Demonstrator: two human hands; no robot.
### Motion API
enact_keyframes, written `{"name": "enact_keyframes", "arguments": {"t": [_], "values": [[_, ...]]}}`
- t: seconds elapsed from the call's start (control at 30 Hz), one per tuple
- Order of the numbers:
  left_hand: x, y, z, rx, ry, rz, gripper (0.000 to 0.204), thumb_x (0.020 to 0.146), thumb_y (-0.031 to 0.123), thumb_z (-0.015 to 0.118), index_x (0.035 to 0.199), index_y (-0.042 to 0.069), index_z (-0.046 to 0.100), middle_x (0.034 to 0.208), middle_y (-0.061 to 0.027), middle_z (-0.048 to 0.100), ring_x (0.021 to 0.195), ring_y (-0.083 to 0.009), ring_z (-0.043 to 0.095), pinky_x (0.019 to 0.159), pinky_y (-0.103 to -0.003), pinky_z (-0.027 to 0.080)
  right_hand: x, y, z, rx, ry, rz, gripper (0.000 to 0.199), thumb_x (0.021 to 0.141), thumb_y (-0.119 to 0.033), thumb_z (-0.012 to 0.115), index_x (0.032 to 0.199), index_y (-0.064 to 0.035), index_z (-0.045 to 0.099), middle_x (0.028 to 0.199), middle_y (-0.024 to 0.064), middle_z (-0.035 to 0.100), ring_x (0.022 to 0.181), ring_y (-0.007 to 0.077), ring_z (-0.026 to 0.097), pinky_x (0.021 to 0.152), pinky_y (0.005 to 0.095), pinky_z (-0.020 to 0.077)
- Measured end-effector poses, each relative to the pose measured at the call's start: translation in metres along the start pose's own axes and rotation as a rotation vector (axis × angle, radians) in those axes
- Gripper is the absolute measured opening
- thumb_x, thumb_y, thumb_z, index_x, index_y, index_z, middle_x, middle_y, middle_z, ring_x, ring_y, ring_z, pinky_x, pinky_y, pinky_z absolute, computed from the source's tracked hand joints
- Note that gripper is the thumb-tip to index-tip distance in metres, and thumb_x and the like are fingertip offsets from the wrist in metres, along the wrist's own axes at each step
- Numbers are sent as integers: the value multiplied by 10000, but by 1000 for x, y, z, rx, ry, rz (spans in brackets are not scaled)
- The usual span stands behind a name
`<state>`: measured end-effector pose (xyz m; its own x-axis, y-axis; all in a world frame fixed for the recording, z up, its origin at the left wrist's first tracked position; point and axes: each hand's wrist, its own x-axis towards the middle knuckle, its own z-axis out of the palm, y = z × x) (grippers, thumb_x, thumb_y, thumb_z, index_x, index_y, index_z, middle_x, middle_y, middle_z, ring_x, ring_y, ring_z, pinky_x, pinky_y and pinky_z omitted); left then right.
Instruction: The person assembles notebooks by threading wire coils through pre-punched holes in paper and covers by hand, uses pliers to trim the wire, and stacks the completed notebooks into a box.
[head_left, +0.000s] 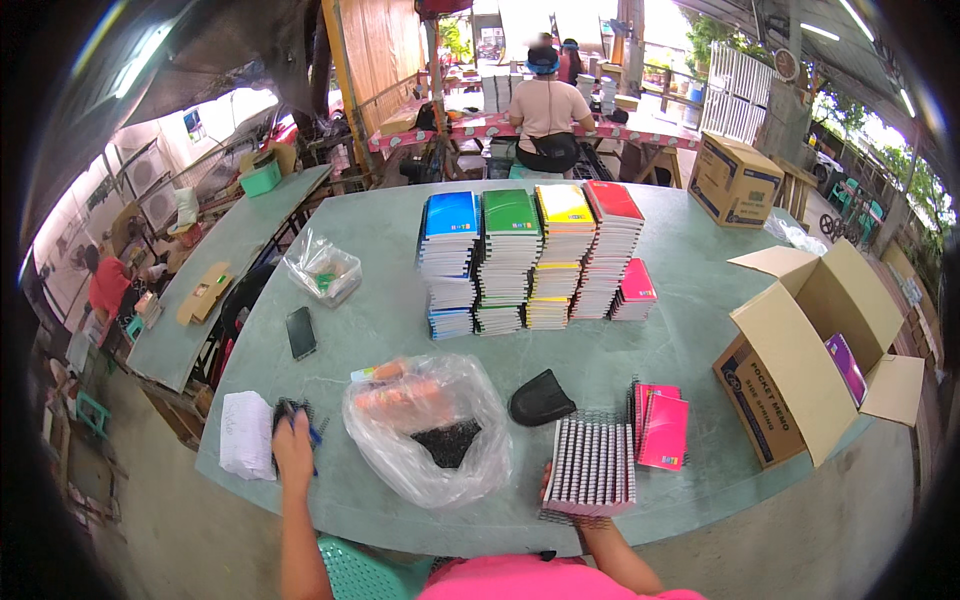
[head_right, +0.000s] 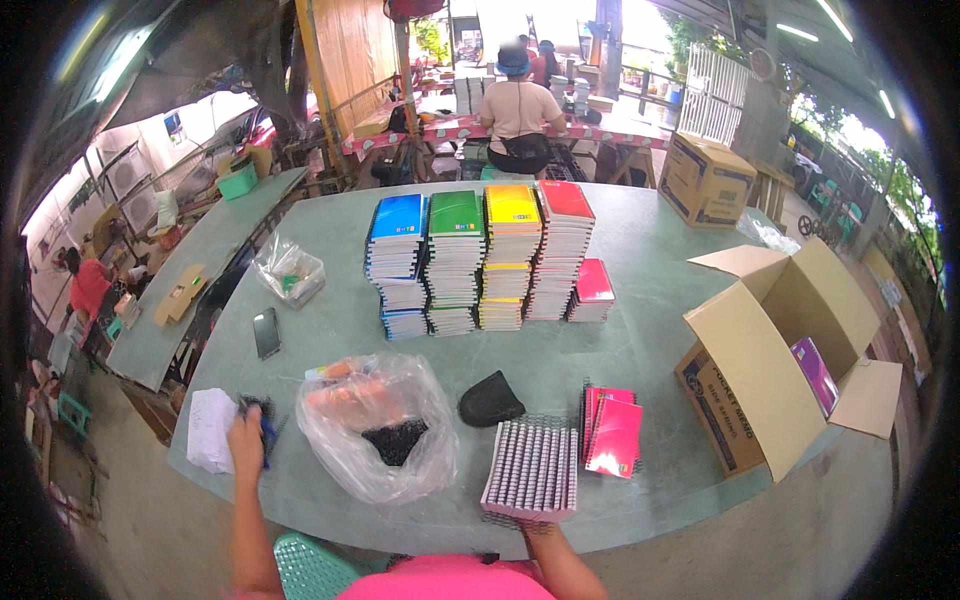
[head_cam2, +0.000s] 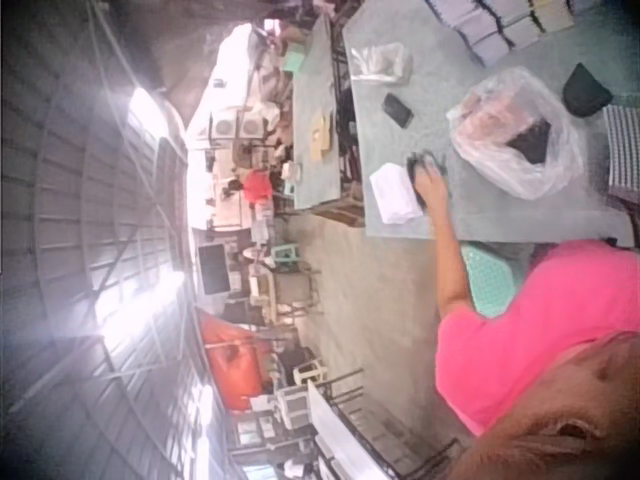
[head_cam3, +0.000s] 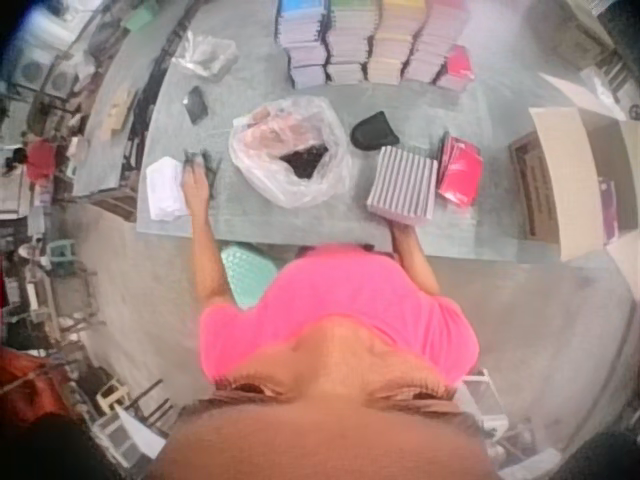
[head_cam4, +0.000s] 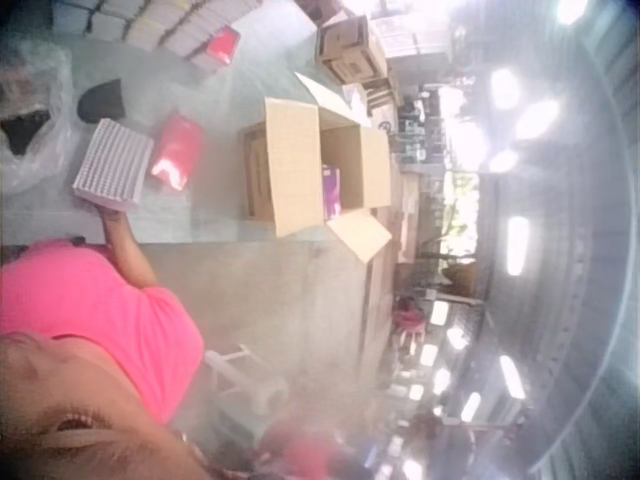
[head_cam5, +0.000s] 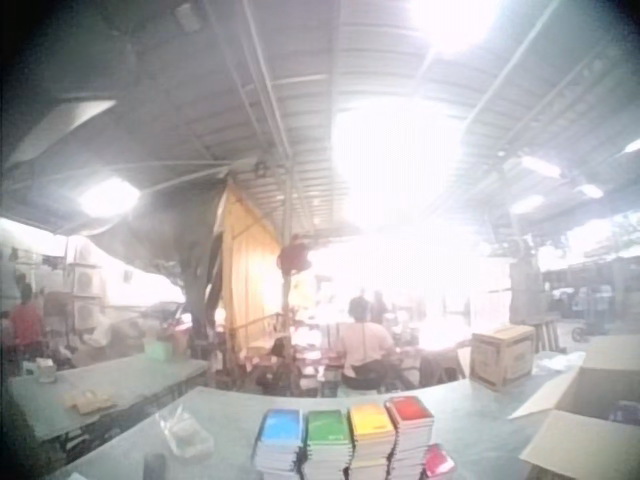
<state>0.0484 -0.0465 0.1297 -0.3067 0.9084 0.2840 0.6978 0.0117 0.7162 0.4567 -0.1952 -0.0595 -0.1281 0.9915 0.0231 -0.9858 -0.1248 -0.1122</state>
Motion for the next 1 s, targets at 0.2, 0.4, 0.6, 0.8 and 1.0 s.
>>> {"name": "enact_keyframes", "arguments": {"t": [0.2, 0.4, 0.6, 0.8, 1.0], "values": [[-69, -105, 58, 99, -180, 136, 276, 789, 229, 548, 734, -40, 518, 650, -225, 526, 623, -389, 522, 597, -451, 395, 2, 8, 14, -95, 119, 70, 578, 870, -455, 346, 1153, 37, 453, 1064, 207, 542, 921, 345, 561, 796, 512, 462], [-110, -88, 84, 25, -25, 328, 316, 679, 191, 632, 899, 27, 476, 856, -152, 504, 854, -332, 473, 756, -425, 358, 1, 8, 30, -21, 97, 46, 571, 864, -460, 356, 1158, 20, 456, 1078, 203, 533, 940, 340, 542, 821, 505, 442], [-89, -106, 79, 145, -294, 346, 473, 615, 231, 691, 1001, 39, 497, 1016, -177, 492, 969, -351, 446, 855, -444, 327, 0, 11, 35, 52, 98, 59, 567, 860, -462, 363, 1158, 11, 459, 1092, 198, 525, 965, 333, 525, 842, 503, 425], [-73, -83, 28, 385, -605, 271, 560, 576, 256, 704, 1072, 92, 501, 1067, -183, 449, 987, -354, 420, 906, -448, 330, 3, 17, 54, 143, 89, 68, 563, 856, -464, 370, 1157, 2, 463, 1105, 193, 517, 989, 327, 509, 862, 501, 407], [-83, -70, 33, 624, -564, 220, 520, 574, 129, 642, 1076, 96, 509, 1007, -170, 446, 979, -358, 418, 855, -442, 366, 5, 18, 34, 193, 83, 96, 555, 849, -462, 383, 1142, 1, 473, 1105, 189, 513, 983, 323, 509, 860, 503, 406]]}}
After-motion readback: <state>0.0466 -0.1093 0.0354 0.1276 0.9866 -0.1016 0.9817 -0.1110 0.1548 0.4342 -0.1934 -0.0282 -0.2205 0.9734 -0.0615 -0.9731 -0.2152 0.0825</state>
